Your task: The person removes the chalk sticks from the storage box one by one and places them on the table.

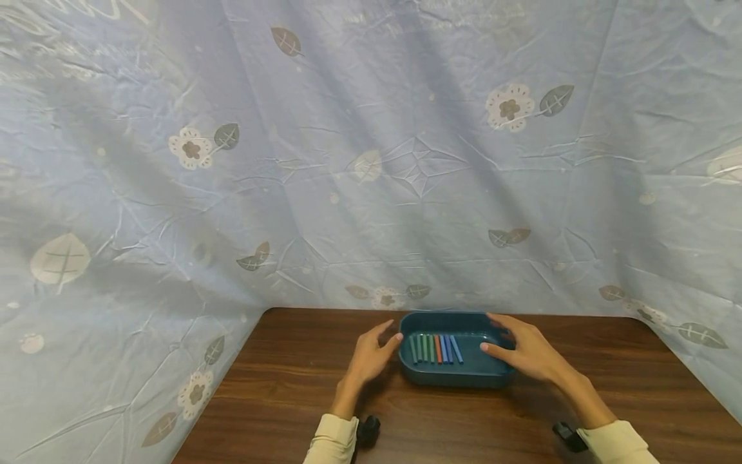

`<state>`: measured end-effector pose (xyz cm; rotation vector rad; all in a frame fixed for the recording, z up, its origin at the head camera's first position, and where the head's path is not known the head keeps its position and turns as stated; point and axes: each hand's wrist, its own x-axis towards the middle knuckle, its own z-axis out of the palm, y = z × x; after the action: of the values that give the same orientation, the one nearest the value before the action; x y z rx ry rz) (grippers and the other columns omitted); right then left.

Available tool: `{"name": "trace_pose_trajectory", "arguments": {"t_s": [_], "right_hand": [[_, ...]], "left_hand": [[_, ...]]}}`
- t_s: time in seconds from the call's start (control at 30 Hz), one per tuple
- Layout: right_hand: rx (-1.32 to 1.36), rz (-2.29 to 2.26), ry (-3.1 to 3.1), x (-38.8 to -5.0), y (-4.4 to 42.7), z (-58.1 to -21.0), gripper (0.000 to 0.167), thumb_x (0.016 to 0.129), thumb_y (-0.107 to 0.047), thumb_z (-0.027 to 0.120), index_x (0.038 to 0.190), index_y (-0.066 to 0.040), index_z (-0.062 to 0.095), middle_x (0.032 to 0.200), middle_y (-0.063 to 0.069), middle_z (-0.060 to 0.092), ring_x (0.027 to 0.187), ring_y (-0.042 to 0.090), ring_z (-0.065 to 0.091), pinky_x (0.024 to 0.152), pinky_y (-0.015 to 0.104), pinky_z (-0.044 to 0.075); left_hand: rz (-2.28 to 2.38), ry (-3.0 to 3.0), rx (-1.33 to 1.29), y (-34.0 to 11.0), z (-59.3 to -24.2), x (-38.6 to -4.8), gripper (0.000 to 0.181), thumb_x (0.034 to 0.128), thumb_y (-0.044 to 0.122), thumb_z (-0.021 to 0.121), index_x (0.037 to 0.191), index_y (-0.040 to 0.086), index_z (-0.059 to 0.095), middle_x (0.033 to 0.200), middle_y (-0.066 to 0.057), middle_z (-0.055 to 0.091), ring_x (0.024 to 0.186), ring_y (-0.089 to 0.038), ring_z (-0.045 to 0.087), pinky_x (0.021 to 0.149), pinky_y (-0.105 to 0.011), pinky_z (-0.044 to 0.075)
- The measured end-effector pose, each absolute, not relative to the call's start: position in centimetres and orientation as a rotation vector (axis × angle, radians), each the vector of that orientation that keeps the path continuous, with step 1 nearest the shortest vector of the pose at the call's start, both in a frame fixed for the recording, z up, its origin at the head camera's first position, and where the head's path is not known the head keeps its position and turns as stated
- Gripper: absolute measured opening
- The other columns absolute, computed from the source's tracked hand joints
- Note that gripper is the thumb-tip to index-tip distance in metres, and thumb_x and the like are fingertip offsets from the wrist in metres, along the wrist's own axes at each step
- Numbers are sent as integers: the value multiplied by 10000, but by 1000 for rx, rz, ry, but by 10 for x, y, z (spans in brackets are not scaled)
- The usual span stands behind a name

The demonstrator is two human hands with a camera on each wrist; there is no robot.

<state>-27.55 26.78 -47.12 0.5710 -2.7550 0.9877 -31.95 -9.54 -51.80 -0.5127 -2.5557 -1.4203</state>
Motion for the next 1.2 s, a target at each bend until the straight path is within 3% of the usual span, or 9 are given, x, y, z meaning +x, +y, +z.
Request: {"name": "trace_pose_trajectory", "arguments": {"t_s": [0.13, 0.27, 0.4, 0.5, 0.7, 0.87, 1.0, 1.2], "right_hand": [[590, 998, -2761, -282, 264, -472, 814, 997, -498, 750, 1583, -2, 481, 1563, 285, 550, 1284, 535, 650, 1018, 632, 599], [606, 997, -2767, -288, 260, -473, 813, 987, -496, 763, 1567, 10, 500, 1547, 268, 574, 1324, 494, 638, 1034, 598, 601], [602, 1008, -2781, -293, 258, -475, 789, 984, -474, 775, 1558, 0, 515, 1530, 257, 594, 1339, 466, 638, 1045, 587, 598], [607, 1020, -2790, -297, 258, -476, 778, 981, -447, 785, 1557, 2, 517, 1524, 264, 596, 1332, 471, 641, 1048, 603, 593], [664, 1040, -2792, -307, 256, -480, 787, 953, -440, 818, 1546, -8, 536, 1495, 242, 630, 1303, 447, 669, 1032, 634, 588], [707, 1133, -2802, -315, 254, -481, 784, 943, -380, 841, 1548, 6, 525, 1484, 254, 636, 1303, 447, 667, 1016, 622, 599], [749, 1234, -2813, -321, 253, -483, 806, 937, -331, 854, 1561, 31, 496, 1494, 282, 616, 1314, 460, 654, 1010, 547, 623], [866, 1354, -2814, -330, 254, -485, 835, 944, -273, 850, 1576, 85, 438, 1491, 331, 583, 1326, 494, 624, 1044, 523, 607]], "left_hand": [[-1458, -2524, -492, -92, -520, -320, 532, 1068, 396, 659, 1471, 49, 642, 1446, -201, 686, 1368, -375, 645, 1176, -565, 515], [-1519, -2514, -489, -91, -522, -320, 519, 1067, 369, 672, 1469, 41, 643, 1359, -196, 735, 1031, -267, 795, 1005, -464, 634], [-1576, -2513, -498, -90, -525, -320, 536, 1070, 357, 673, 1483, 19, 622, 1346, -222, 731, 760, -165, 790, 795, -301, 667], [-1621, -2506, -498, -89, -525, -320, 544, 1068, 350, 675, 1489, 11, 613, 1338, -233, 730, 738, -159, 783, 720, -238, 648], [-1662, -2499, -498, -87, -526, -321, 541, 1066, 318, 682, 1492, -6, 604, 1270, -233, 759, 740, -177, 787, 669, -223, 641], [-1687, -2481, -522, -86, -527, -321, 536, 1065, 276, 690, 1492, -33, 591, 1286, -266, 742, 823, -259, 804, 662, -264, 660], [-1707, -2476, -519, -86, -526, -321, 519, 1063, 255, 695, 1489, -25, 596, 1298, -269, 734, 931, -317, 806, 673, -289, 672], [-1746, -2470, -512, -86, -526, -319, 517, 1056, 236, 703, 1488, -28, 595, 1318, -288, 716, 976, -363, 801, 714, -411, 696]]}}
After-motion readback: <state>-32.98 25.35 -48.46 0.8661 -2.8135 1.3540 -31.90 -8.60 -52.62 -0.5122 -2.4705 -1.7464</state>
